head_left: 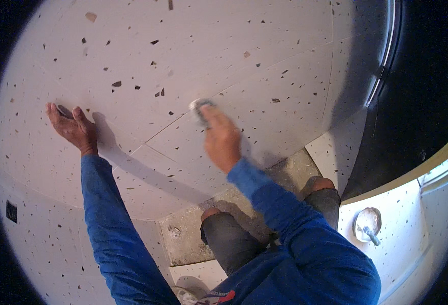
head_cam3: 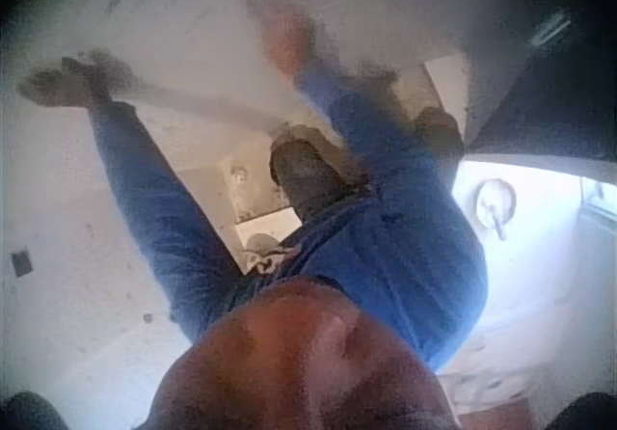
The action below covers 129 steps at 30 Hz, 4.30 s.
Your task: The person scoops white grout from a bucket using a trowel and applies it to the gaps between floor tiles. They use a smaller tool to smooth the grout lines and ensure even coverage across the terrazzo-style floor.
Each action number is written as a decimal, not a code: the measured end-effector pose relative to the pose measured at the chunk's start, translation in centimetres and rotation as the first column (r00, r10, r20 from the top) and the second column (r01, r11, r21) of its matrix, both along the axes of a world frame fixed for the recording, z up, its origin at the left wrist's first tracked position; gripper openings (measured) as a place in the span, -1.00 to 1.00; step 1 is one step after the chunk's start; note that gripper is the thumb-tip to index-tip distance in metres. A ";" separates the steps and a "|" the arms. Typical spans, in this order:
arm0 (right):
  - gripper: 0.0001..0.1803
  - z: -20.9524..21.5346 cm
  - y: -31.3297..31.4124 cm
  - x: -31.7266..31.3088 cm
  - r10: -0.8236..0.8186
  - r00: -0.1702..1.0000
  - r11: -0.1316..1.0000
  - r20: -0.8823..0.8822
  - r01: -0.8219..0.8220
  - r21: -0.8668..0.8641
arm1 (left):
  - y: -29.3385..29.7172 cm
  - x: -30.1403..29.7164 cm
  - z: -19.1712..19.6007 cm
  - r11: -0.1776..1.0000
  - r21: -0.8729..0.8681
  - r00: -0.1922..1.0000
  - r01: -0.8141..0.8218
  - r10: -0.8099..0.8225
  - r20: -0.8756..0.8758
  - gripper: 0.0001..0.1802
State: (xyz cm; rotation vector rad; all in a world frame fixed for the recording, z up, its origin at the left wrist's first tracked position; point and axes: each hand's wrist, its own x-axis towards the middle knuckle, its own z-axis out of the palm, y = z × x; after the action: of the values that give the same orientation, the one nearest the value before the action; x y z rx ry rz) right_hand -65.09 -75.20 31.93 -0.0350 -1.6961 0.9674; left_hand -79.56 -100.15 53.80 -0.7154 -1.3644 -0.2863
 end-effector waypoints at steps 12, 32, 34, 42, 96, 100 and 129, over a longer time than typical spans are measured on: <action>-0.54 1.7 -2.4 -0.4 -0.004 0.995 0.995 -0.103 0.014 0.097 | -0.6 0.0 0.6 1.000 0.000 0.997 0.003 -0.003 -0.077 -0.18; -0.05 5.9 2.7 8.1 0.536 0.692 0.768 0.483 -0.637 0.060 | -1.6 0.5 0.0 0.975 0.044 0.974 -0.218 0.221 -0.058 -0.16; -0.09 7.4 2.6 8.4 0.556 0.654 0.752 0.512 -0.659 0.026 | -1.4 0.7 -0.1 0.979 0.057 0.979 -0.198 0.200 -0.038 -0.16; -0.27 11.5 5.1 7.0 0.366 0.836 0.803 0.408 -0.505 0.316 | -1.8 1.0 0.0 0.983 0.045 0.983 -0.179 0.181 -0.036 -0.14; -0.61 11.4 -4.0 -0.4 -0.215 0.974 0.572 0.074 0.065 0.818 | -2.6 0.5 0.2 0.987 0.115 0.986 -0.112 0.125 -0.107 -0.12; -0.66 6.4 -4.5 -0.8 -0.258 0.943 0.647 0.212 0.005 0.763 | -0.1 0.4 -1.0 0.991 0.120 0.997 -0.064 0.068 -0.028 -0.10; -0.66 6.1 -5.4 -2.5 -0.135 0.982 0.925 0.132 0.076 0.373 | -1.6 0.1 -0.1 0.990 0.061 0.984 -0.130 0.136 -0.111 -0.07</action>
State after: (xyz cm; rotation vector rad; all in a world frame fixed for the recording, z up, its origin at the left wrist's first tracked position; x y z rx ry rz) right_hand -67.54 -80.63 38.00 0.0460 -1.9762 0.5661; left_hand -79.50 -101.72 53.71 -0.5839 -1.2838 -0.1723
